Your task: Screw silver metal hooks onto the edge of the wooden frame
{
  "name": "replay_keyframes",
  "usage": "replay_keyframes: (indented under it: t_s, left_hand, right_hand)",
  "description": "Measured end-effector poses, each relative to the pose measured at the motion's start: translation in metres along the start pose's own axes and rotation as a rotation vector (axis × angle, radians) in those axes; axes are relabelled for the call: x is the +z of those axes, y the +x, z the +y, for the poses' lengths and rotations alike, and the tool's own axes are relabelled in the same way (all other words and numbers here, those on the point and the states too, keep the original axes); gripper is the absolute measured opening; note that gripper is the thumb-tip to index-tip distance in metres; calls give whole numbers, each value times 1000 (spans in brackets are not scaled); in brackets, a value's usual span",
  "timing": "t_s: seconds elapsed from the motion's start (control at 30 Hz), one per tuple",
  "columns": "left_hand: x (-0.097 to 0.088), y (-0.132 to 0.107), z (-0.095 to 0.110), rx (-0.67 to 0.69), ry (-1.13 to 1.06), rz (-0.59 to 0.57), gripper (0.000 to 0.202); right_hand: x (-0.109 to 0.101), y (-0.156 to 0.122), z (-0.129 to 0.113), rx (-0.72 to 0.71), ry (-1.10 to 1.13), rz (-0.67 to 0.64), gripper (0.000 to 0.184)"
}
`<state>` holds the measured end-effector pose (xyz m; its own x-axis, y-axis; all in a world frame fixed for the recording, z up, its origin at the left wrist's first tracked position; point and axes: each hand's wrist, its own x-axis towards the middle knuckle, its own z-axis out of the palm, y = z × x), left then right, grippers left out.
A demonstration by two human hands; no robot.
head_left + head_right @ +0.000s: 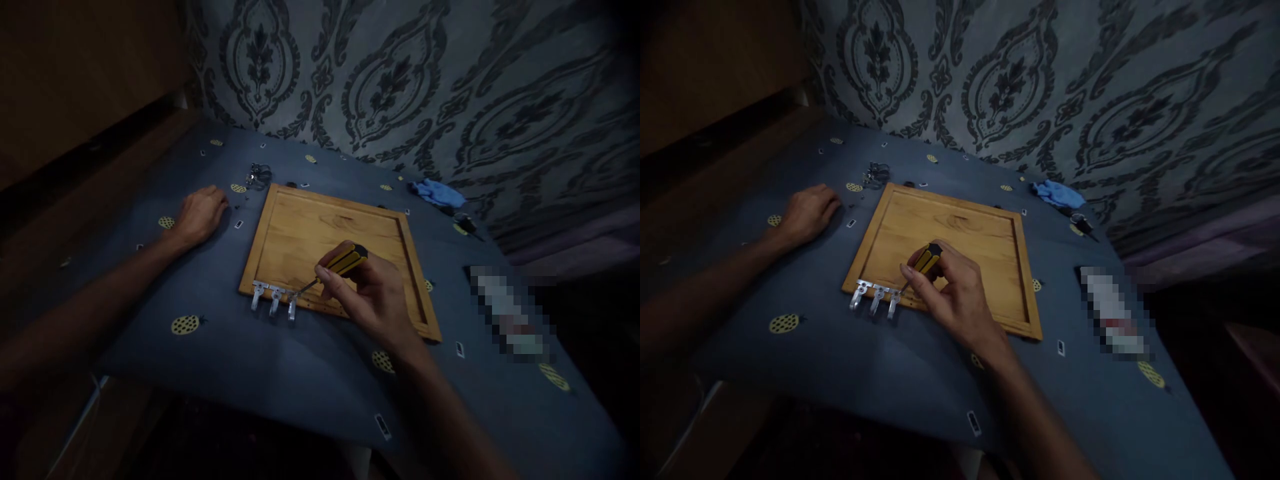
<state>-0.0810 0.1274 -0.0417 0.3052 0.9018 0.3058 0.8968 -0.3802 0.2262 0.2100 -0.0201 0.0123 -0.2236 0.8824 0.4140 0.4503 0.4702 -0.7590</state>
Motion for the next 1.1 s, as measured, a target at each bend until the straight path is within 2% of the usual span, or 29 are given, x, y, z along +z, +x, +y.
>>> replay_keyframes:
  t_s: [0.13, 0.3, 0.43, 0.57, 0.7, 0.8, 0.83, 0.9, 1.0, 1.1]
  left_hand:
    - [-10, -6, 21, 97, -100, 24, 29]
    - [-6, -18, 72, 353, -196, -128, 24]
    - [4, -20, 96, 417, -225, -191, 21]
    - [8, -18, 99, 378, -280, -186, 25]
    - [-4, -24, 94, 356, -355, -192, 30]
    - [-20, -35, 95, 409, -429, -315, 29]
    - [-25, -38, 97, 446, -475, -419, 33]
    - [-33, -46, 102, 484, -447, -512, 45]
    - [-36, -56, 109, 524, -339, -529, 60]
    - [-33, -64, 113, 547, -293, -506, 62]
  right_hand:
    - [1, 0, 1, 18, 14, 1, 15]
    - [2, 1, 1, 14, 23, 9, 16]
    - [2, 0, 1, 12, 33, 3, 16]
    - [2, -1, 3, 14, 37, 8, 19]
    - [2, -2, 5, 10, 25, 14, 18]
    - [3, -2, 5, 25, 30, 21, 21]
    - [3, -2, 5, 28, 33, 25, 23]
    - [4, -2, 6, 24, 35, 32, 26]
    - [4, -2, 6, 9, 38, 39, 28]
    - [3, -3, 6, -2, 38, 46, 26]
